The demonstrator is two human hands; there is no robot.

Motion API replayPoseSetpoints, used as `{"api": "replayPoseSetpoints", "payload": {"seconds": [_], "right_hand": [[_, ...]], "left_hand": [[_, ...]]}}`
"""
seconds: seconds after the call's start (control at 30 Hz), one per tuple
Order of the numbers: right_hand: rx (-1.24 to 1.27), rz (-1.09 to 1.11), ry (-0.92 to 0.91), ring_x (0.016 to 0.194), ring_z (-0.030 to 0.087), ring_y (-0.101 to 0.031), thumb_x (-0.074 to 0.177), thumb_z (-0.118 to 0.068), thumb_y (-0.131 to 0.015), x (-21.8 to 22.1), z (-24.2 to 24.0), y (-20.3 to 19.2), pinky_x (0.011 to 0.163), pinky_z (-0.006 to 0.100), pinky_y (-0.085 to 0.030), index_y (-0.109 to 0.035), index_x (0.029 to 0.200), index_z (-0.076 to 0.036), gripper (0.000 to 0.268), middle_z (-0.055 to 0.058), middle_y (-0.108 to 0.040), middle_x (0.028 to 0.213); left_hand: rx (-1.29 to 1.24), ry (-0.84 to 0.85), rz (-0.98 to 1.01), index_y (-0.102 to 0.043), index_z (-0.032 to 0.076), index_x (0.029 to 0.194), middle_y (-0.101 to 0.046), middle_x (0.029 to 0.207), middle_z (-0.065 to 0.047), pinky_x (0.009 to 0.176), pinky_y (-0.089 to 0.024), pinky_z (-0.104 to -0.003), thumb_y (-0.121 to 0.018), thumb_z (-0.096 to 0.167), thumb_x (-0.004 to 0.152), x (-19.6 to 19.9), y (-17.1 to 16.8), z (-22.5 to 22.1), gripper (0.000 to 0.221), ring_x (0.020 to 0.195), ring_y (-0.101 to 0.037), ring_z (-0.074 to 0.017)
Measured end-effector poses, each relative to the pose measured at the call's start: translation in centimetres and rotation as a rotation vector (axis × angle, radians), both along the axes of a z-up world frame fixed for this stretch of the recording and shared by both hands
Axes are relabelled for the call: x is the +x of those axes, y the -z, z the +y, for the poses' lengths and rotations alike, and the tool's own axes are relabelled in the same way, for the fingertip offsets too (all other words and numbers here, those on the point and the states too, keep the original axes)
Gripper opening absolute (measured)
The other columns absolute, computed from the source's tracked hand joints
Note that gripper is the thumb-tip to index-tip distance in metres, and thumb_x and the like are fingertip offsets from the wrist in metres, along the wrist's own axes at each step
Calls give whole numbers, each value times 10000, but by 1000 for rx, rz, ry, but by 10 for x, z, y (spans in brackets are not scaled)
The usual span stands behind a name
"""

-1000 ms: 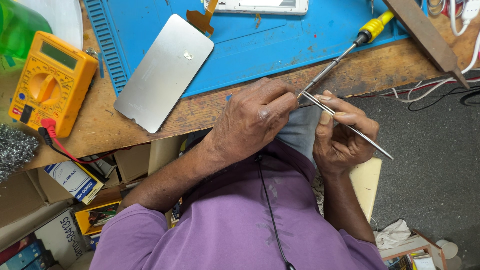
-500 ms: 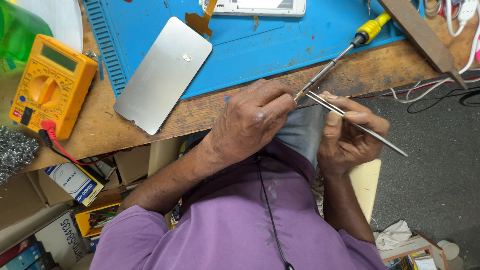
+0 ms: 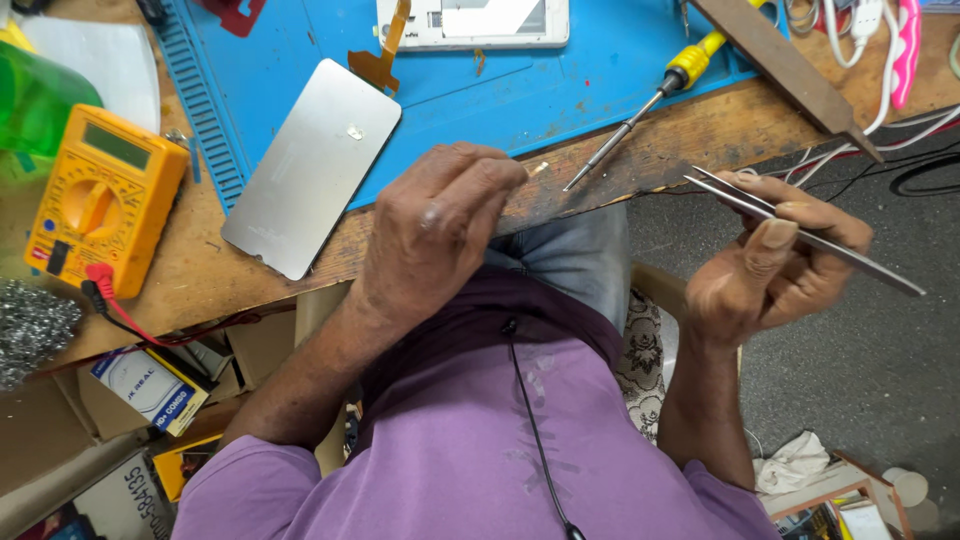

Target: The person uses tweezers and a soldering iron to work on a small electronic component on a blue mat. They apply flux paste from a syringe and later use tweezers to peel a protective film from a flexible ribbon cable.

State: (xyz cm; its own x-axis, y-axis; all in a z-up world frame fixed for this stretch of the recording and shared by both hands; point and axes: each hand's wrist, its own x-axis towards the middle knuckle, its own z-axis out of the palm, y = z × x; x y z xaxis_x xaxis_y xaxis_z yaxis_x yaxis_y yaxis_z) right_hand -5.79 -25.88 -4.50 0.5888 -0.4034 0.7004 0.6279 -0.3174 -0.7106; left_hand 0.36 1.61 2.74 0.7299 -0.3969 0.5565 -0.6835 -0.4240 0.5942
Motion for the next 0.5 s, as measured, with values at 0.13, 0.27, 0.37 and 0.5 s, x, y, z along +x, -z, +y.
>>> {"api": "replayPoseSetpoints", "payload": {"seconds": [0.13, 0.27, 0.37, 0.5], "right_hand": [[27, 33, -52, 982, 282, -771, 1209, -232, -586, -6, -12, -7, 941, 403, -687, -515, 1232, -52, 196, 228, -708, 1073], [42, 41, -89, 957, 283, -776, 1205, -265, -588, -11, -20, -11, 918, 396, -691, -529, 1216, -49, 224, 225, -718, 1053], [35, 58, -106, 962, 276, -772, 1200, -284, -603, -14, -24, -10, 897, 375, -686, -525, 1216, -48, 249, 221, -709, 1066], [6, 62, -124, 957, 274, -763, 1199, -296, -623, -16, -33, -5, 900, 364, -668, -534, 1214, -42, 269, 216, -710, 1065]], "left_hand": [[7, -36, 15, -716, 47, 1090, -725, 1068, -87, 799, -621, -331, -728, 2, 992, 0, -8, 4, 108, 978, -727, -227], [-20, -5, 58, -694, 34, 1082, -709, 1075, -85, 774, -641, -284, -692, -11, 1028, 5, -12, -1, 71, 951, -743, -189], [-11, 25, 37, -670, 14, 1085, -686, 1087, -94, 767, -633, -278, -679, -9, 1048, 8, -18, 4, 44, 941, -737, -179], [67, 57, 29, -661, 9, 1075, -674, 1047, -88, 757, -624, -299, -683, 16, 1086, 11, -24, 7, 26, 912, -729, -183]]}}
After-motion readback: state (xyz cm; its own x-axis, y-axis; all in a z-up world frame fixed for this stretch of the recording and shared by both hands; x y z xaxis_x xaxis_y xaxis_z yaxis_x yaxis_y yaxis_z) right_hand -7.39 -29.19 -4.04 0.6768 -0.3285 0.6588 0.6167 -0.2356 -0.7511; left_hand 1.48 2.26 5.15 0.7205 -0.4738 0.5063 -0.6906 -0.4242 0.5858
